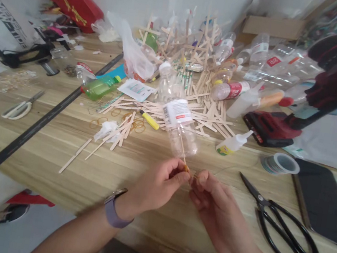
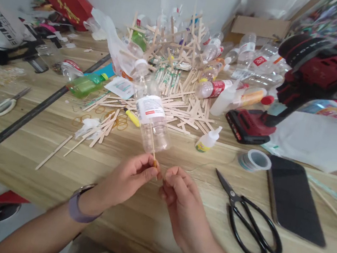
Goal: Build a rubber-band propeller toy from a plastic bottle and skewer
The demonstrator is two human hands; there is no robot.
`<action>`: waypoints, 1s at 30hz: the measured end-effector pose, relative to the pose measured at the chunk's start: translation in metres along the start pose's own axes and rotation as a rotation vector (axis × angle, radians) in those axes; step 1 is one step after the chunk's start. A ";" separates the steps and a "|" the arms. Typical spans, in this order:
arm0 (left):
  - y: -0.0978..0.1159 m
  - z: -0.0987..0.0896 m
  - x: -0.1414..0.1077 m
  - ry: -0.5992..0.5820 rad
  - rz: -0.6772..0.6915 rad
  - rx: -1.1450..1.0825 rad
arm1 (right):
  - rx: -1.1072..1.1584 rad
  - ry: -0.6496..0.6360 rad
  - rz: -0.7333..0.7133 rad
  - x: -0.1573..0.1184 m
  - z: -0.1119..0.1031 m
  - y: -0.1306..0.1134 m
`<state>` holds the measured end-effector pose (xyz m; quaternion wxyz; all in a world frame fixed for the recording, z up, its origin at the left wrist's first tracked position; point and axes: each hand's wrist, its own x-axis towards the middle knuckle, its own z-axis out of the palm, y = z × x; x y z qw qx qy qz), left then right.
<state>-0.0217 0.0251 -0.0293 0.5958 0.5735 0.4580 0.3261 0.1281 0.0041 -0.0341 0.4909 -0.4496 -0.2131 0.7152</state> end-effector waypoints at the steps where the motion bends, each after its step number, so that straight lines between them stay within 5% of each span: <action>1: 0.000 0.001 0.000 -0.016 -0.010 0.017 | -0.025 0.018 -0.027 0.001 -0.001 -0.001; 7: 0.000 0.006 -0.001 -0.075 -0.061 -0.107 | -0.026 0.027 -0.040 0.006 -0.004 -0.002; 25: 0.001 0.009 0.000 0.003 -0.129 -0.341 | 0.011 -0.021 0.076 0.008 -0.004 0.000; 30: 0.001 0.010 0.000 0.019 -0.160 -0.351 | -0.035 0.009 0.013 0.008 -0.004 0.001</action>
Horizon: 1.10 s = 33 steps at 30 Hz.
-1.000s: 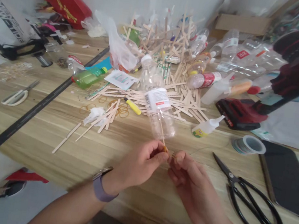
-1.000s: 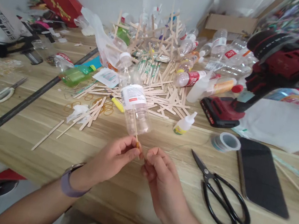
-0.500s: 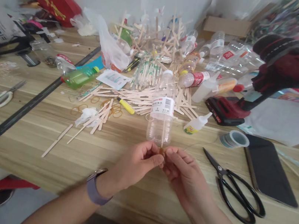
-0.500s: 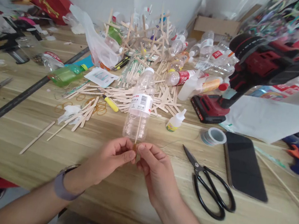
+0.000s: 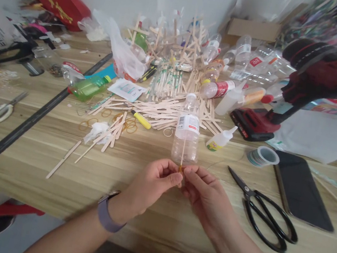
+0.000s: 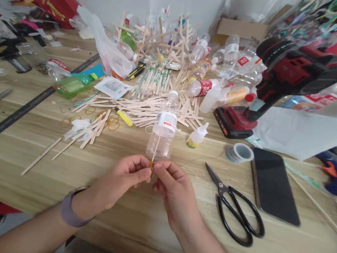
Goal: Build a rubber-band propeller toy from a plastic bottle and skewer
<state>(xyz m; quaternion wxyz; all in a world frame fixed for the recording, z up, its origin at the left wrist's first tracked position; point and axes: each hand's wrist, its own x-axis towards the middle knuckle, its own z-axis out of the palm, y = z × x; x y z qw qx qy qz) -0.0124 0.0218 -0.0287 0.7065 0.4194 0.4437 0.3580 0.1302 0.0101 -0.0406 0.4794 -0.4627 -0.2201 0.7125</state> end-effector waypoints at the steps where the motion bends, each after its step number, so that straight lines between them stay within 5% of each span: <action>1: 0.000 0.000 0.000 0.001 -0.002 0.002 | -0.017 0.001 -0.006 0.000 0.000 0.000; 19: -0.008 -0.006 0.003 -0.044 -0.124 -0.184 | -0.820 0.122 -0.590 -0.003 -0.009 -0.010; 26: -0.006 -0.005 0.002 -0.037 -0.138 -0.169 | -0.991 -0.015 -0.647 0.000 -0.013 -0.013; 33: -0.012 -0.002 0.003 -0.097 -0.149 -0.185 | -1.167 0.018 -0.967 -0.003 -0.009 -0.010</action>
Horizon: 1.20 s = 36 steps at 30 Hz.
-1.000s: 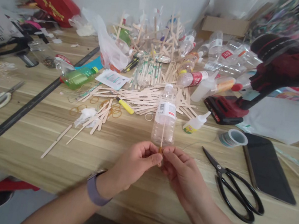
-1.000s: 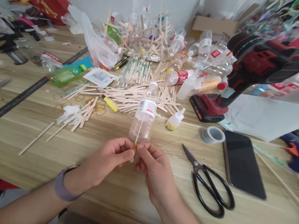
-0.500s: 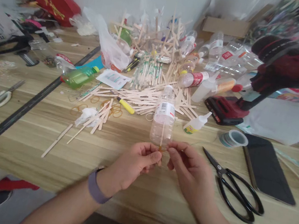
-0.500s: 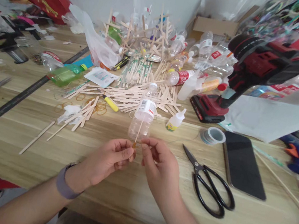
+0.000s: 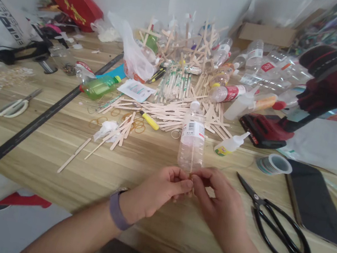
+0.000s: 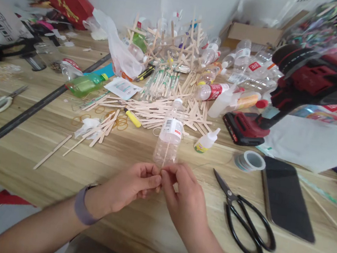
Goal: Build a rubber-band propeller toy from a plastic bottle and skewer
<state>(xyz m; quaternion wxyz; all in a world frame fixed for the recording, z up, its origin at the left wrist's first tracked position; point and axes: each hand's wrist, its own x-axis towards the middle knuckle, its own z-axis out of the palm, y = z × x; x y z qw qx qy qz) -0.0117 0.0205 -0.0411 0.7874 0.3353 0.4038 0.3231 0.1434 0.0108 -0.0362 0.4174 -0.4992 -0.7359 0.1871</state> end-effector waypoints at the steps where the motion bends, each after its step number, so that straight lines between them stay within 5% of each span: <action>1: 0.000 0.000 0.000 -0.010 0.007 0.005 | -0.006 -0.009 -0.016 0.000 0.001 0.000; 9: 0.004 0.003 -0.004 0.038 0.066 0.100 | 0.061 -0.089 0.294 -0.002 0.001 0.002; 15: 0.002 0.004 -0.004 0.000 -0.018 0.118 | 0.729 -0.330 0.768 0.006 0.003 0.003; 18: -0.001 0.006 -0.004 0.008 -0.020 0.147 | 0.978 -0.342 0.909 0.005 0.007 0.002; 23: -0.002 0.003 -0.022 0.122 -0.020 0.264 | 0.923 -0.292 0.848 0.002 0.009 -0.001; 25: 0.002 -0.004 -0.030 0.291 0.008 0.346 | 0.852 -0.288 0.798 0.002 0.007 -0.004; 27: 0.011 -0.012 -0.032 0.523 0.181 0.321 | 0.798 -0.307 0.737 0.003 0.004 -0.008; 29: 0.025 -0.021 -0.025 0.620 0.305 0.179 | 0.788 -0.367 0.682 0.001 0.002 -0.013; 33: 0.056 -0.032 -0.005 0.357 0.334 -0.320 | 0.928 -0.532 0.685 -0.007 0.004 -0.016; 36: 0.069 -0.035 0.002 0.156 0.343 -0.493 | 1.022 -0.606 0.706 -0.013 0.010 -0.014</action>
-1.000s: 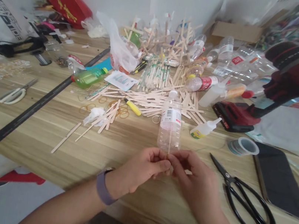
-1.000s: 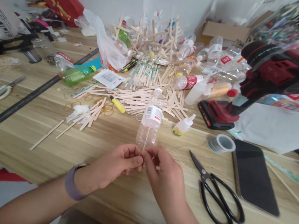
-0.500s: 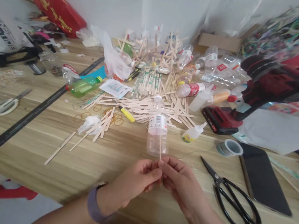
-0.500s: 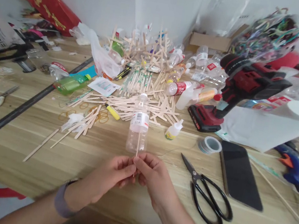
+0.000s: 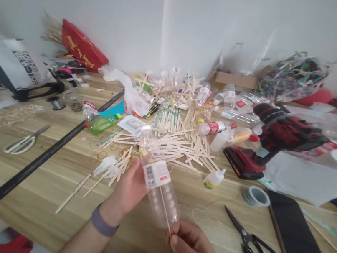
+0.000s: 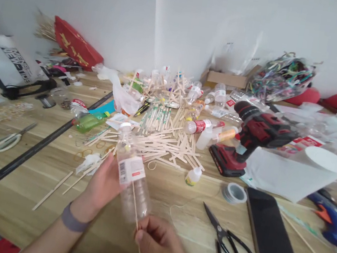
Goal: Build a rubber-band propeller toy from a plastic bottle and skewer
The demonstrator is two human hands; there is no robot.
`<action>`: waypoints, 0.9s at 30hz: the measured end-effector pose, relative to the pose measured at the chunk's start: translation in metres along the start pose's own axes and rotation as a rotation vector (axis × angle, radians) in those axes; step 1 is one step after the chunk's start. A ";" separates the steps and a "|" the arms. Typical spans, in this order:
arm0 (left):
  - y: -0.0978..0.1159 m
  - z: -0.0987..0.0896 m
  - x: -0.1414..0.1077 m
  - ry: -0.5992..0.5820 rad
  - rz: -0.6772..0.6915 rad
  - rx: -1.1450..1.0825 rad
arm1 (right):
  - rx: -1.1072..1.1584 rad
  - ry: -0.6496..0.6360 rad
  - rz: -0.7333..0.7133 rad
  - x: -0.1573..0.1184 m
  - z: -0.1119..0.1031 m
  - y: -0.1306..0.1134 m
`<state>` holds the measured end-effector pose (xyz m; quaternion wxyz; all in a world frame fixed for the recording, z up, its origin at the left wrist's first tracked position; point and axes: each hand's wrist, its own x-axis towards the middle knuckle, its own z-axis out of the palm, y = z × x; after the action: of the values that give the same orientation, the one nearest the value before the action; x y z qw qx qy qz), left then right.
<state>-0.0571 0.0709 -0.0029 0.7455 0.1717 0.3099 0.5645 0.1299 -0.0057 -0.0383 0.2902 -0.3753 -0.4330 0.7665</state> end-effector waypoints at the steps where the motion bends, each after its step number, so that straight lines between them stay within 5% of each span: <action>1: 0.001 0.000 0.002 -0.034 -0.006 -0.021 | 0.007 -0.040 0.017 0.001 0.000 0.003; 5: -0.001 0.000 0.004 -0.097 -0.033 -0.065 | -0.016 -0.151 0.054 0.007 0.000 0.007; 9: -0.001 -0.001 0.006 -0.148 -0.025 -0.020 | -0.165 -0.116 -0.013 0.013 -0.004 -0.001; 14: 0.003 -0.003 0.008 -0.124 0.000 0.030 | -0.490 0.363 -0.168 0.016 -0.016 -0.027; 16: 0.004 -0.003 0.007 -0.114 -0.022 0.029 | -0.553 0.451 -0.252 0.019 -0.016 -0.036; 27: -0.009 -0.003 -0.012 -0.113 -0.237 0.103 | -0.257 0.100 -0.247 0.038 -0.003 -0.035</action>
<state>-0.0545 0.0570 -0.0073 0.8134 0.2035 0.3141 0.4453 0.1159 0.0412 -0.0209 0.3530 -0.3907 -0.5553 0.6437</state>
